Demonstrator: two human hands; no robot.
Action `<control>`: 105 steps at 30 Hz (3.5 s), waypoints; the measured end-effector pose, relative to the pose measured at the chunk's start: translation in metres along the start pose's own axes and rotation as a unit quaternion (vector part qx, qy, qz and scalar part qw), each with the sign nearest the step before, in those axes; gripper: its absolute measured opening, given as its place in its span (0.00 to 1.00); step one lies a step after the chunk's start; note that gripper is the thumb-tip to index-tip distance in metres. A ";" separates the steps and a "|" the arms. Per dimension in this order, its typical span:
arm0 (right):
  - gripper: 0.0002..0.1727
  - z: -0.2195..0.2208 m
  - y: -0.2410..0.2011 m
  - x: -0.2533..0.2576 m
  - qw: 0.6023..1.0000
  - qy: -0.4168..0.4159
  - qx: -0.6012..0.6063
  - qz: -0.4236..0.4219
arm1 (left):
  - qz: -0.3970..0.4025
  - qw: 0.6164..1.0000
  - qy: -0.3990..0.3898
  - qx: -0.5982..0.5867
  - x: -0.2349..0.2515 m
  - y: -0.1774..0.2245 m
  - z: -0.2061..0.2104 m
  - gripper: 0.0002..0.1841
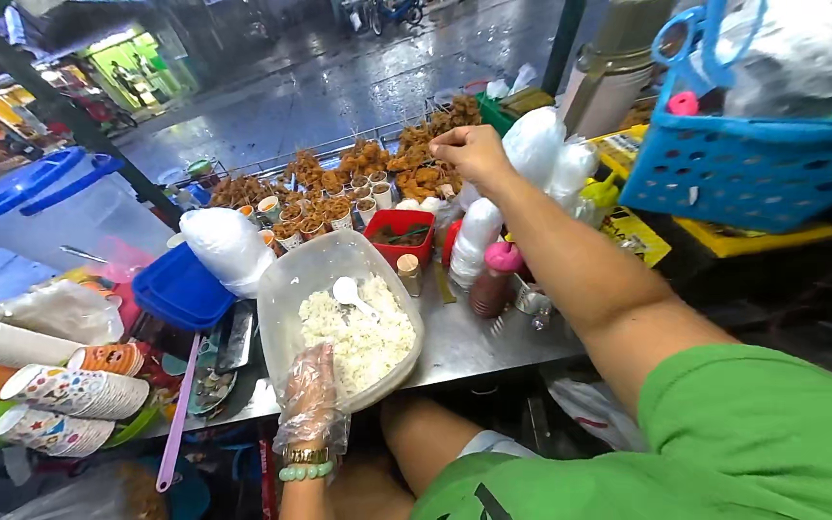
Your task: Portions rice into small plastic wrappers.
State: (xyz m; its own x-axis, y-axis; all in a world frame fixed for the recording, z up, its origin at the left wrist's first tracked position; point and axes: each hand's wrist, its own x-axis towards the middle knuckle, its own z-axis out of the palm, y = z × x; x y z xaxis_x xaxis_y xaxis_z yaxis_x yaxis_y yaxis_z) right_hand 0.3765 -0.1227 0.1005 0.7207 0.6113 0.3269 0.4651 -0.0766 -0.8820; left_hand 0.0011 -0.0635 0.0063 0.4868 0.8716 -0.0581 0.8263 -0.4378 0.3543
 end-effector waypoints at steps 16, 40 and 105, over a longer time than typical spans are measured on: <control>0.14 -0.046 0.043 -0.038 0.968 -0.019 -0.248 0.025 | -0.012 0.999 -0.024 0.021 -0.001 0.000 0.000 0.25; 0.32 0.133 -0.042 -0.167 0.938 -0.193 0.284 -0.048 | -0.004 0.858 0.327 -0.396 -0.019 0.008 -0.010 0.09; 0.13 0.244 -0.002 -0.131 0.699 -0.579 -0.377 -0.185 | -0.098 0.969 0.204 -0.103 0.021 -0.052 0.015 0.24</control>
State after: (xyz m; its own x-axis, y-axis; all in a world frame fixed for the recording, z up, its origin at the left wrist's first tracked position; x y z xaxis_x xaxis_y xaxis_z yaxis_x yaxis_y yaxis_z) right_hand 0.1555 -0.0099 -0.0230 -0.2165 0.8935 -0.3934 0.9630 0.1293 -0.2362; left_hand -0.0278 -0.0260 -0.0270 0.1393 0.9663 0.2164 0.7973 -0.2391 0.5542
